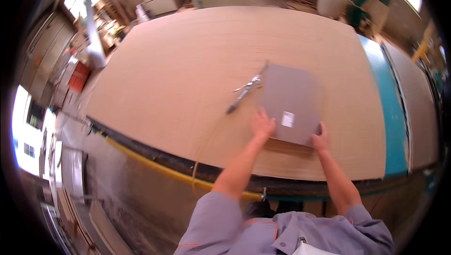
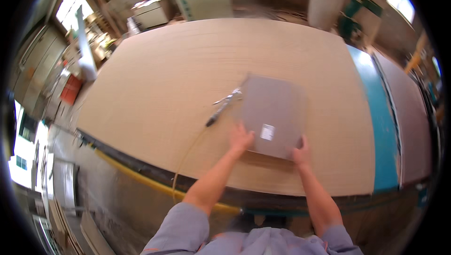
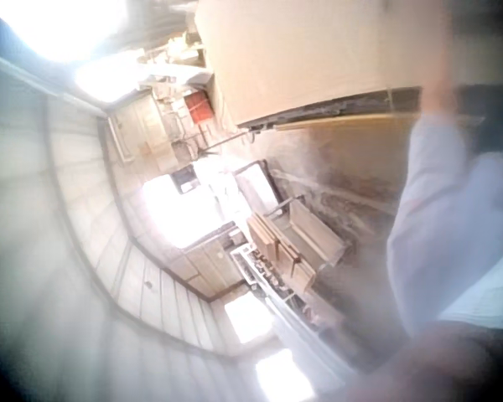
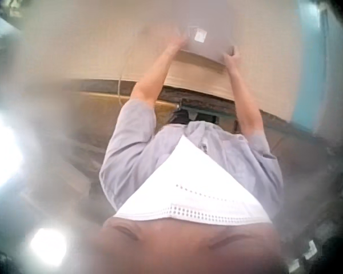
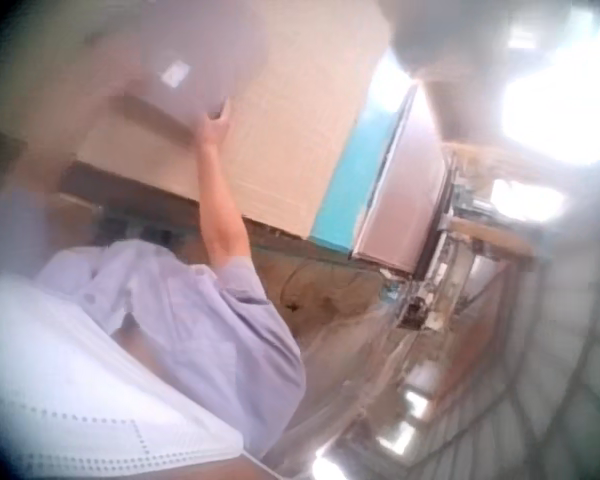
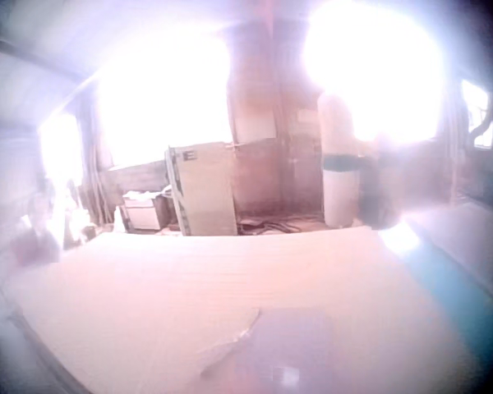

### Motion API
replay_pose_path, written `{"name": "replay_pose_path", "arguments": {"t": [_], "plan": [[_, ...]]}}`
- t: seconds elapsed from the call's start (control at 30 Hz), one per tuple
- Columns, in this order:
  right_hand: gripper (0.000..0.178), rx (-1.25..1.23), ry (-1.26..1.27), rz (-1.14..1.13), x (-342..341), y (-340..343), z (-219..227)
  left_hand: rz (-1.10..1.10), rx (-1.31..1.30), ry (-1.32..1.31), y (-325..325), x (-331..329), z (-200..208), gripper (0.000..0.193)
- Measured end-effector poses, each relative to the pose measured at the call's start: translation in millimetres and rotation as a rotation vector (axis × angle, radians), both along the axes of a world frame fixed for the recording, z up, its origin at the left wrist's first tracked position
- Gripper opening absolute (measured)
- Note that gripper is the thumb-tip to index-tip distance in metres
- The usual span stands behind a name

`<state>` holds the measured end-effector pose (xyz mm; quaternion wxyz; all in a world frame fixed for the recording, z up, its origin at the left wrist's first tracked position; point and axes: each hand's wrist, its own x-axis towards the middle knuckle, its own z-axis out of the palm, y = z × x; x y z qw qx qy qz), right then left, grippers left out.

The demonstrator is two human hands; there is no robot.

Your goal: The person repeatedly picks up large flat panels from a conveyor, carries them across the workshop floor, and places them onto a stack. The person also uses a handheld tool to spray or clean the surface of the panels on the conveyor.

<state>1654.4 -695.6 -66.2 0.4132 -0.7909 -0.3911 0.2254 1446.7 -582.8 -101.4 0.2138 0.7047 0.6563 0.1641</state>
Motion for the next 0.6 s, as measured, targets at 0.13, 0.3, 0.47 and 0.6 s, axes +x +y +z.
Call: {"name": "replay_pose_path", "arguments": {"t": [0.13, 0.3, 0.47, 0.6], "plan": [[0.064, 0.158, 0.225, 0.001, 25.9, -82.7, -25.0, 0.025, -0.098, -0.042, -107.8, -3.9, 27.4, 0.067], [0.051, -0.142, 0.482, 0.238, 107.8, -242.3, -101.0, 0.061, -0.183, -0.401, -271.3, -48.4, 45.5, 0.069], [0.049, -0.376, 0.417, 0.395, 32.7, -283.0, -88.9, 0.46, -0.504, -0.663, -363.9, -77.3, 14.3, 0.064], [0.047, -0.347, 0.382, 0.475, -33.1, -283.7, -58.2, 0.554, -0.64, -0.744, -415.8, -105.6, 32.7, 0.058]]}}
